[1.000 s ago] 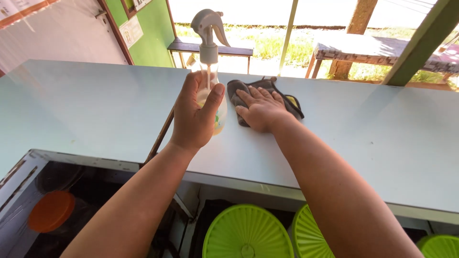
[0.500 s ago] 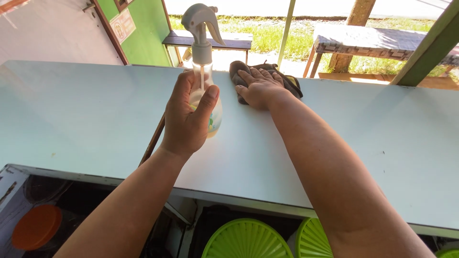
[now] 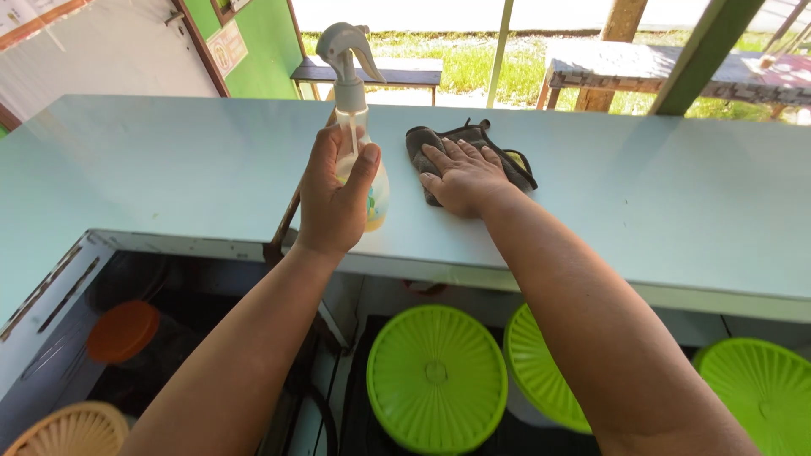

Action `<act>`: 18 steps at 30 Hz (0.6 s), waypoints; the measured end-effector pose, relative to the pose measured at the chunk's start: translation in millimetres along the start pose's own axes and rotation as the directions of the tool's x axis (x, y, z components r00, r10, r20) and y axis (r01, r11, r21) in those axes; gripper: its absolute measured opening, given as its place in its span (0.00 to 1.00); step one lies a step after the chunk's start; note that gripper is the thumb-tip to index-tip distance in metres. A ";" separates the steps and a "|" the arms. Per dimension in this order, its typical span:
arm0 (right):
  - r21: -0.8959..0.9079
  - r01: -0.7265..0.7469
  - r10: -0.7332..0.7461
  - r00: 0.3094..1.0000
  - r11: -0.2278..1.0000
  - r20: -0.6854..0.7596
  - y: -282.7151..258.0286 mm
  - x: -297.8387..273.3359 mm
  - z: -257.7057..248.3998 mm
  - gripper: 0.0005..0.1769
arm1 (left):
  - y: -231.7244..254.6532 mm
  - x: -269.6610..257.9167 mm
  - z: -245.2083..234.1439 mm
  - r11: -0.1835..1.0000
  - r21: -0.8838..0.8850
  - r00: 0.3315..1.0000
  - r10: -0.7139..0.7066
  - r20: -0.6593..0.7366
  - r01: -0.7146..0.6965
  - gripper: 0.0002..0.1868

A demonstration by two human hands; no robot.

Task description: The person wipes a light-colored countertop with a dark cloth while holding a spray bottle. They repeatedly spray and wipe the surface in a continuous motion across the length of the counter.

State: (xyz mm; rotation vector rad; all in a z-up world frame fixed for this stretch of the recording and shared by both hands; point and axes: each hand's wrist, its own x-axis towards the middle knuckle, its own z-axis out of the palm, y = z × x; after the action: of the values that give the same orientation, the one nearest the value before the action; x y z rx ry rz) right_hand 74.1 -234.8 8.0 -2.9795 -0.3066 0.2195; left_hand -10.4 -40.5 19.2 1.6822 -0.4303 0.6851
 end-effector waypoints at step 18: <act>-0.044 0.051 -0.054 0.996 0.998 -0.069 -30.2 -155.6 26.4 0.36 | 41.8 -76.9 -10.8 1.000 -0.012 0.999 -0.012 -0.043 0.011 0.20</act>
State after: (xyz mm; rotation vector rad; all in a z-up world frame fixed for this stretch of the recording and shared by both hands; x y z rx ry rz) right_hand -86.5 -235.2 7.0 -3.0075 -0.3858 0.1037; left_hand -96.8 -45.7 2.2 1.6543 -0.3930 0.7082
